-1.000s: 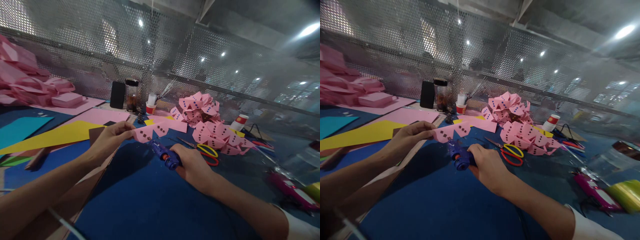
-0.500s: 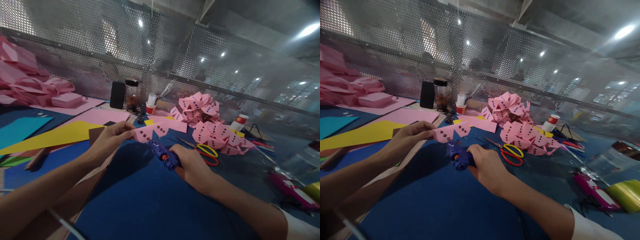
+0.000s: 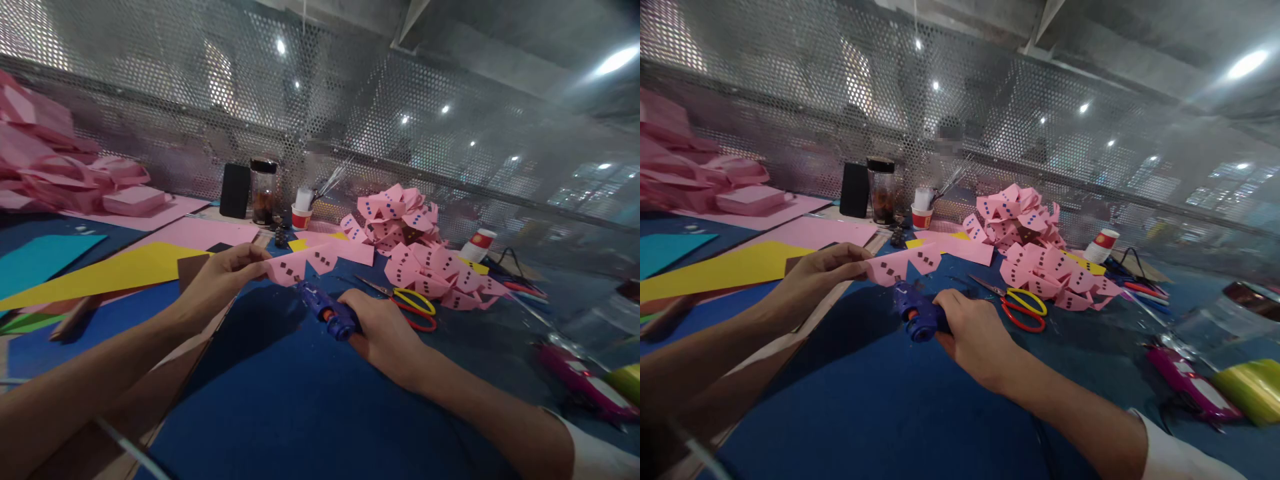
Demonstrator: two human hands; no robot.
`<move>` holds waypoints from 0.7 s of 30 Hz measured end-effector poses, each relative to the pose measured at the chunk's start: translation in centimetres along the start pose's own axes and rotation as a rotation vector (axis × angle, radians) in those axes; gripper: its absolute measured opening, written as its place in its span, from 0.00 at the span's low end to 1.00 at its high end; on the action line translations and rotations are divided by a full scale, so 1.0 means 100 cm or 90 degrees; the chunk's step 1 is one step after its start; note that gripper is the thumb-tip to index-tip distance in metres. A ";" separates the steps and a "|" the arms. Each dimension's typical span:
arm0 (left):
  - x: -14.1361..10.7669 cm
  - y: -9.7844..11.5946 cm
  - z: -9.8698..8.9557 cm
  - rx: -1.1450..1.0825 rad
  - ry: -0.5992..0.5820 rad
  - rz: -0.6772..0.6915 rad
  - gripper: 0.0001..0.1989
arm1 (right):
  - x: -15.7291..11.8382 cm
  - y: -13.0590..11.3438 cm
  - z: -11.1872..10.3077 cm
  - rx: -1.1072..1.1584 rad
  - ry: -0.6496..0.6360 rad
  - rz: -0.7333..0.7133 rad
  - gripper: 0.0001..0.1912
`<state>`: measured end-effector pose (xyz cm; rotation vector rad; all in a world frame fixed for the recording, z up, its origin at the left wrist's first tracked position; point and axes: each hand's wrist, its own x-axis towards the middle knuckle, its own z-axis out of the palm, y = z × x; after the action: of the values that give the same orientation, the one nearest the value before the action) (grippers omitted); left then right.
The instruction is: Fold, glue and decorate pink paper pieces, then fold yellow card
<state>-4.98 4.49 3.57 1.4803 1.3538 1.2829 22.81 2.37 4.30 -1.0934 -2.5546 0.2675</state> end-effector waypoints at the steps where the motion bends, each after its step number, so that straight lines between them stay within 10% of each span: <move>1: 0.000 0.000 0.000 0.002 0.002 0.003 0.08 | 0.000 0.000 0.000 0.001 0.000 0.000 0.10; 21: 0.005 -0.009 -0.004 -0.036 0.005 0.011 0.12 | -0.005 0.002 -0.007 0.124 0.112 -0.031 0.14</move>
<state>-5.61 5.09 2.90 1.4527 1.3016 1.3293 23.50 2.17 4.79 -0.9379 -2.3402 0.3815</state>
